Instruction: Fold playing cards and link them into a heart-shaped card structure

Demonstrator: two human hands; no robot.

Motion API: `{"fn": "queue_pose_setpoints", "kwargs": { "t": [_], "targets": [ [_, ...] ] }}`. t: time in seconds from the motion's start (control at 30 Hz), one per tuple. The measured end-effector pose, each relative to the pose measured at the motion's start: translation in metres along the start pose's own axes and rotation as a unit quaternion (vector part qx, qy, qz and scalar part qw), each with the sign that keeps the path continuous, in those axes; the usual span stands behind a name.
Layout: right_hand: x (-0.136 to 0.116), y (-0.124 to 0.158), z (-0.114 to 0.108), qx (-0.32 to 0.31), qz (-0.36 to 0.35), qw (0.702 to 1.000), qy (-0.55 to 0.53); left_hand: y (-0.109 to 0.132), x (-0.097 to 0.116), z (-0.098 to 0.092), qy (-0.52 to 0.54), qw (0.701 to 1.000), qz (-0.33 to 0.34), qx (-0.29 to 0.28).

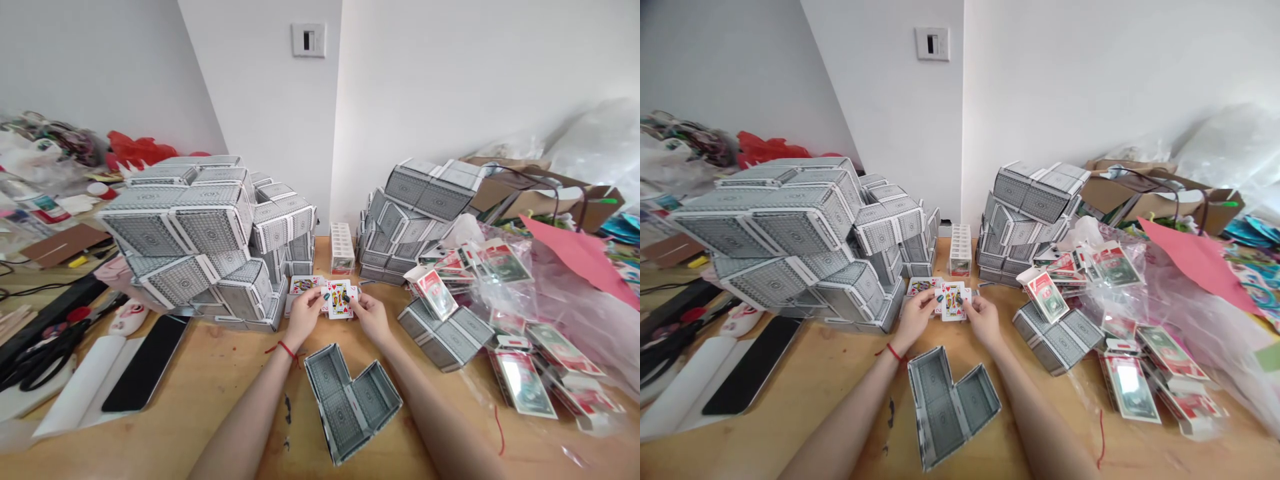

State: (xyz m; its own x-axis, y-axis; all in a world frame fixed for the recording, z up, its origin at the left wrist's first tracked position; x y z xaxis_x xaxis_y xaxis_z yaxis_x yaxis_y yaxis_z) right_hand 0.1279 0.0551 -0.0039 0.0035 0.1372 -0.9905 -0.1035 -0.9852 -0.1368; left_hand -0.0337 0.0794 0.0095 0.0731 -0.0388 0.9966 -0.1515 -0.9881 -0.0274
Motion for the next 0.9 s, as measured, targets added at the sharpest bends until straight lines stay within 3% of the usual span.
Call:
{"fn": "queue_pose_setpoints", "kwargs": {
  "t": [0.9],
  "targets": [
    [0.0037, -0.0021, 0.0028, -0.023, 0.023, 0.998, -0.058, 0.0025, -0.0013, -0.0013, -0.039, 0.999, -0.014, -0.002]
  ]
}}
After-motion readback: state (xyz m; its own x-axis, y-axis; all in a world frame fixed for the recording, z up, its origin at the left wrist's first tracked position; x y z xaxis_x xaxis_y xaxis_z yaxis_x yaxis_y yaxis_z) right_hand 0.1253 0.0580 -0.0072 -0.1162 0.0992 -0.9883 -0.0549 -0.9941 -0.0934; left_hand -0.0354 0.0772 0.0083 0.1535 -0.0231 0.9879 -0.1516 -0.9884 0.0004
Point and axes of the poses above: each hand's wrist, its own y-axis away from the middle knuckle, its own z-axis out of the palm, x = y × z, the point moved 4 cm from there along -y, towards the middle knuckle, and after that the axes turned 8 degrees about -z, right-handed, at the moved point
